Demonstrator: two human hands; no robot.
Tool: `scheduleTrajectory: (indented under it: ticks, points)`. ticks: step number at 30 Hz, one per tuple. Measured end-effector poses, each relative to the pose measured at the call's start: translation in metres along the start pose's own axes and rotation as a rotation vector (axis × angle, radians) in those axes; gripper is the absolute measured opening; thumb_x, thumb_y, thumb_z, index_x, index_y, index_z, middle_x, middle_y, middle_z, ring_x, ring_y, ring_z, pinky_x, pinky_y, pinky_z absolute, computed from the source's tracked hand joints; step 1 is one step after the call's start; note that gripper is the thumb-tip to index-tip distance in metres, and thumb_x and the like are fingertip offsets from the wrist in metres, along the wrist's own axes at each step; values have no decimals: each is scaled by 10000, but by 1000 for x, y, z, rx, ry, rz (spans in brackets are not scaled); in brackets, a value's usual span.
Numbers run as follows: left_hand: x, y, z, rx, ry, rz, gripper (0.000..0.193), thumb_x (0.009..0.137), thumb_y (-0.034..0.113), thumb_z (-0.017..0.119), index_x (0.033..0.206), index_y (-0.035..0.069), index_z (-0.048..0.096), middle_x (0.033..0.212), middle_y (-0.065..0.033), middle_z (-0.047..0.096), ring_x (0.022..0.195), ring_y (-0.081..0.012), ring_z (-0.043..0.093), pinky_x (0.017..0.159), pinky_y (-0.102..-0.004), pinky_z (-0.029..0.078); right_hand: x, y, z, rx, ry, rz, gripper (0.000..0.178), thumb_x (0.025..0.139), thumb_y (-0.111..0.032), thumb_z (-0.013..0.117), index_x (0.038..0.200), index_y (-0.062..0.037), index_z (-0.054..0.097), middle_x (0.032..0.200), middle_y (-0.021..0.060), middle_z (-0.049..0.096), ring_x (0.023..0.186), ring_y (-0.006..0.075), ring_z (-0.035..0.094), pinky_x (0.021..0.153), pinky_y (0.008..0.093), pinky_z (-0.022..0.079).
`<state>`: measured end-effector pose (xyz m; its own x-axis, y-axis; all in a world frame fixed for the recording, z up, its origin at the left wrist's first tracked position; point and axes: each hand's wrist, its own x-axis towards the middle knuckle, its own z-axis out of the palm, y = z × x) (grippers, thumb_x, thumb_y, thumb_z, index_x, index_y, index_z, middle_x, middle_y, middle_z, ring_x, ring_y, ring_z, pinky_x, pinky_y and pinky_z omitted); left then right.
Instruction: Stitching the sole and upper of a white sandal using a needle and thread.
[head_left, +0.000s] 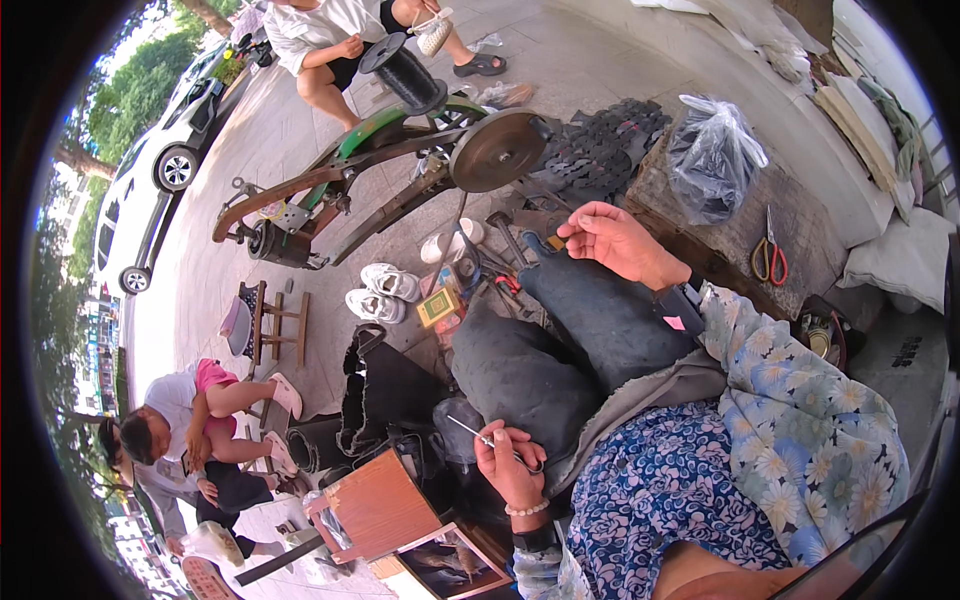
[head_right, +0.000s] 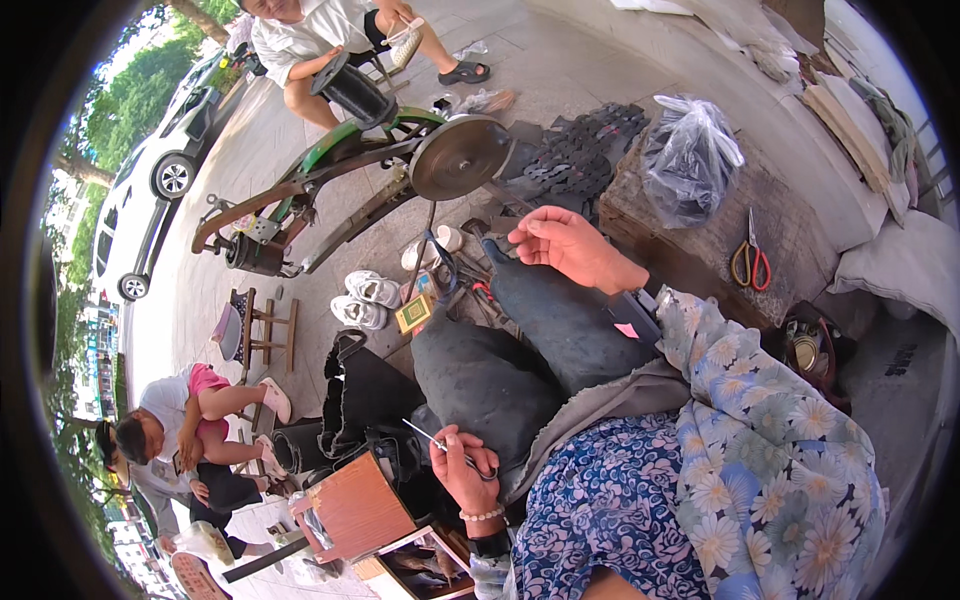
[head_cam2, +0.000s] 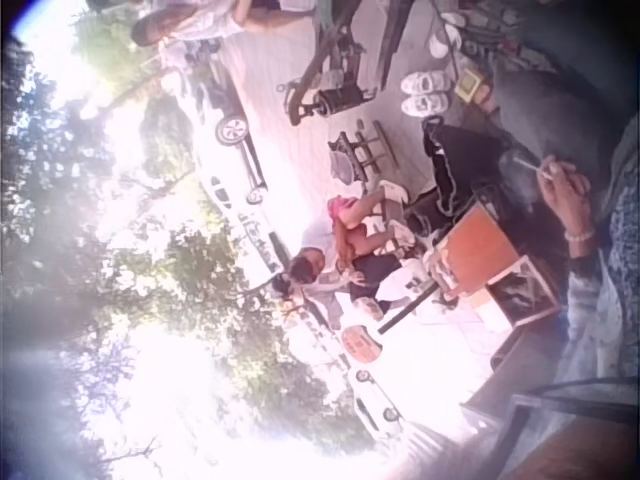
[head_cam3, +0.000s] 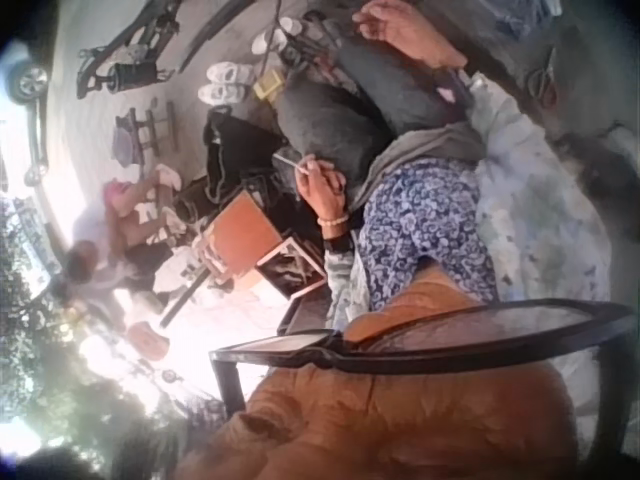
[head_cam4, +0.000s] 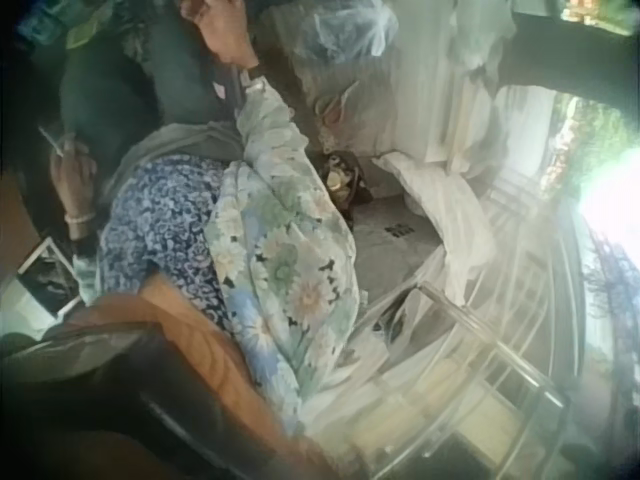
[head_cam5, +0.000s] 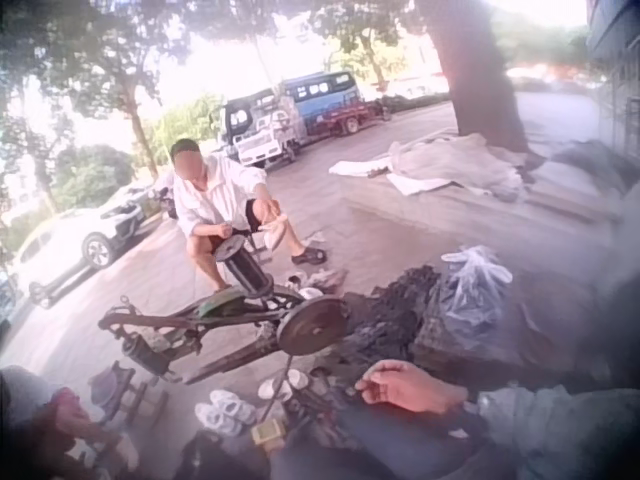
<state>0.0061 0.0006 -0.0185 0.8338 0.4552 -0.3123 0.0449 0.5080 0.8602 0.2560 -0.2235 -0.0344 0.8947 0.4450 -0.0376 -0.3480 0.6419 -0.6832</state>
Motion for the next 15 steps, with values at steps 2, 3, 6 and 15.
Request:
scheduleTrajectory:
  ticks: [2,3,6,15]
  points:
    - [-1,1,1,29,-3,-2,133,932,100,445,1020,13,494,702,-106,561,382,-88,387,375,-257,401,8,-18,1,5,17,19,143,911,-147,529,1018,-68,580,1047,95,616,886,183,604,798,343,502]
    - [-2,1,2,39,12,1,135,933,103,446,1020,11,493,699,-106,560,381,-89,386,372,-257,399,15,-26,-1,14,30,11,143,911,-147,529,1018,-68,580,1047,95,616,886,183,604,798,343,502]
    - [1,1,7,66,23,6,145,934,125,459,1016,14,502,687,-101,557,376,-86,382,356,-248,388,46,-52,-12,57,13,-99,154,919,-156,519,1037,-75,574,1130,114,584,963,205,591,849,362,489]
    - [-3,6,18,149,110,-64,145,928,137,476,1017,24,498,669,-104,553,370,-94,378,363,-264,400,187,-92,-58,166,147,-245,423,810,-210,696,1135,-51,476,1197,159,443,1085,289,491,937,397,442]
